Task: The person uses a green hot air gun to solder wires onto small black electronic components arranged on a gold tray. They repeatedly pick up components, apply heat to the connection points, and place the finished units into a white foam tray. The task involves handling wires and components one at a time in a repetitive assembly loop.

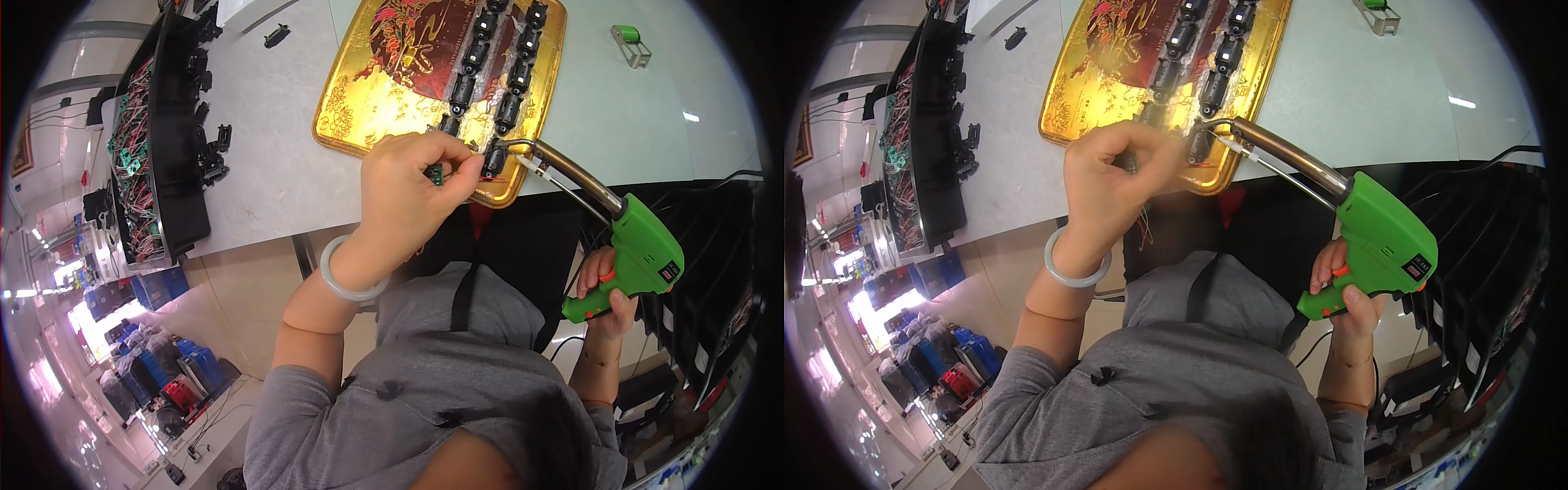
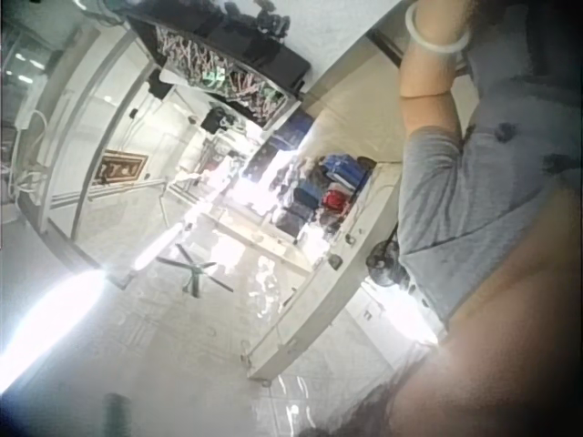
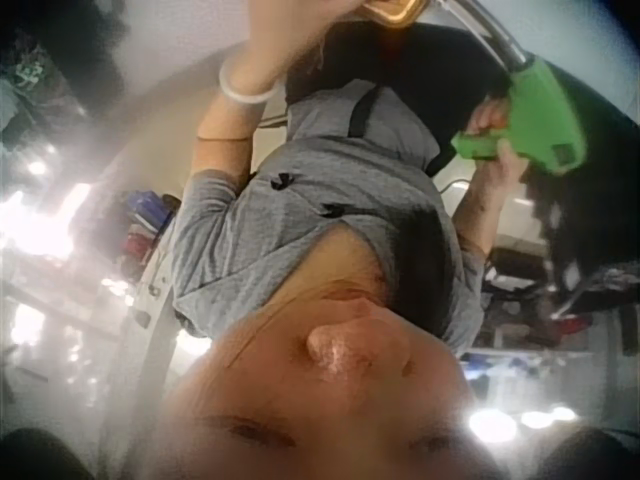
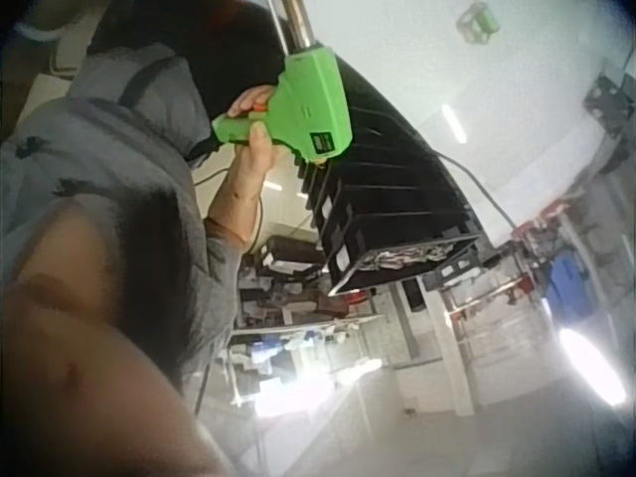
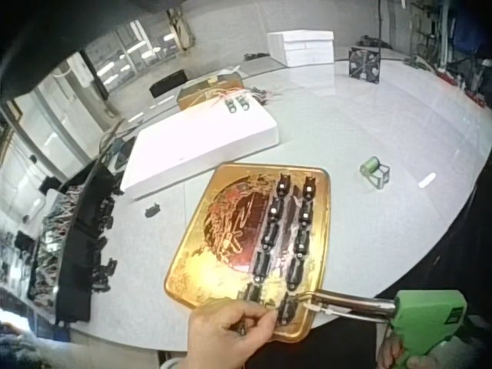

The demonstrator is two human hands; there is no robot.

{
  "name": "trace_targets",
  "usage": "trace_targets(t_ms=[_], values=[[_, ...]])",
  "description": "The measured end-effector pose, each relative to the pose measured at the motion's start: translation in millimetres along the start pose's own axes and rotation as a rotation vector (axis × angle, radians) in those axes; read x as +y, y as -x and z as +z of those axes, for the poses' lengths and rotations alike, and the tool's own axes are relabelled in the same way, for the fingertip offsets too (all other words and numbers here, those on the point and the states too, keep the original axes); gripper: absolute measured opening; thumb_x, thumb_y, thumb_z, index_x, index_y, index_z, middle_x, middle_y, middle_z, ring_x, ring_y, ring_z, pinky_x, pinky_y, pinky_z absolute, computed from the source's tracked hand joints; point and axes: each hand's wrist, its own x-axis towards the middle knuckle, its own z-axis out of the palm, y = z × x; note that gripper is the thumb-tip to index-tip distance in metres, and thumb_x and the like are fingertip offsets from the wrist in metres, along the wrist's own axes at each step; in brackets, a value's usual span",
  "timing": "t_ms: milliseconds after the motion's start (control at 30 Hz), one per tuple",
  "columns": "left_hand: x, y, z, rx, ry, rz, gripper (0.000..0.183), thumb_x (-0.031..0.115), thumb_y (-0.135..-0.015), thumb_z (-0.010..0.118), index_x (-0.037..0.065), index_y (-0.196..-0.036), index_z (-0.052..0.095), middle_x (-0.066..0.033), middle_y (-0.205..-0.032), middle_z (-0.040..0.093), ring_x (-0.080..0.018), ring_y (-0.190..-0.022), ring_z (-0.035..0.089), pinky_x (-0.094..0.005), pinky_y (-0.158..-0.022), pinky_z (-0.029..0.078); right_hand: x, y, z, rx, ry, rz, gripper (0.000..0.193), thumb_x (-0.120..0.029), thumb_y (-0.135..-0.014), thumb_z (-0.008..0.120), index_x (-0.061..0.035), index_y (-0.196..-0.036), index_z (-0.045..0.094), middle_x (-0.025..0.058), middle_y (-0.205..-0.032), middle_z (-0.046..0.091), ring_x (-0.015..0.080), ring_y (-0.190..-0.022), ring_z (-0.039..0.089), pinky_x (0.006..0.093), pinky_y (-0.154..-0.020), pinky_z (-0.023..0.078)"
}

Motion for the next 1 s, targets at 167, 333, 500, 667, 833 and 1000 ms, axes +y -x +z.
trace_targets(t_ms=[167,333,500,667,833,1000], values=[[-1,0,1,0.014,-0.016,0.022,0.008,0.007,-0.063,0.064,0.004,-0.06,0.057,-0.0049,-0.05,0.052,-0.0152,-0.043,0.05,-0.0255,-0.043,0.036,0,0,3,-0.016,0.029,0.001,0.036,-0.03,-0.065,0.057,-0.0002,-0.075,0.04,0.0098,-0.064,0.041,0.0149,-0.054,0.042,0.0222,-0.045,0.039],[1,0,1,0.014,-0.017,0.002,0.008,0.007,-0.063,0.064,0.004,-0.06,0.057,-0.0046,-0.049,0.052,-0.0148,-0.043,0.05,-0.0251,-0.043,0.037,2,1,6,-0.012,0.05,-0.029,0.037,-0.031,-0.067,0.055,0.0002,-0.075,0.038,0.0098,-0.066,0.039,0.0134,-0.053,0.039,0.0209,-0.043,0.039],[2,0,1,0.013,-0.024,-0.008,0.008,0.007,-0.063,0.064,0.004,-0.06,0.057,-0.0045,-0.049,0.052,-0.0142,-0.043,0.05,-0.0244,-0.043,0.037,2,3,3,-0.006,0.059,-0.002,0.038,-0.032,-0.064,0.058,-0.0002,-0.076,0.04,0.0102,-0.066,0.042,0.0146,-0.053,0.043,0.0218,-0.045,0.039],[0,1,1,0.013,-0.006,-0.009,0.008,0.007,-0.062,0.064,0.003,-0.06,0.058,-0.0048,-0.05,0.053,-0.0139,-0.044,0.051,-0.024,-0.044,0.037,0,6,-1,-0.022,0.027,-0.084,0.046,-0.034,-0.065,0.057,0.004,-0.087,0.043,0.0167,-0.076,0.048,0.0157,-0.053,0.047,0.0211,-0.044,0.04],[4,0,-2,-0.044,-0.017,-0.039,0.007,0.005,-0.068,0.064,0.0,-0.065,0.06,0.0016,-0.053,0.052,-0.0035,-0.051,0.045,-0.0169,-0.049,0.036,-5,3,-9,-0.045,-0.041,-0.184,0.057,-0.038,-0.069,0.054,0.0089,-0.099,0.042,0.0244,-0.09,0.048,0.0158,-0.055,0.049,0.0204,-0.043,0.042],[5,0,-3,-0.051,-0.016,-0.047,0.008,0.005,-0.068,0.064,0.0,-0.065,0.059,0.0018,-0.053,0.051,-0.0033,-0.051,0.044,-0.0168,-0.049,0.035,-3,2,-13,-0.032,-0.086,-0.187,0.059,-0.038,-0.07,0.053,0.0102,-0.102,0.041,0.0244,-0.094,0.047,0.0155,-0.057,0.049,0.0208,-0.044,0.042]])
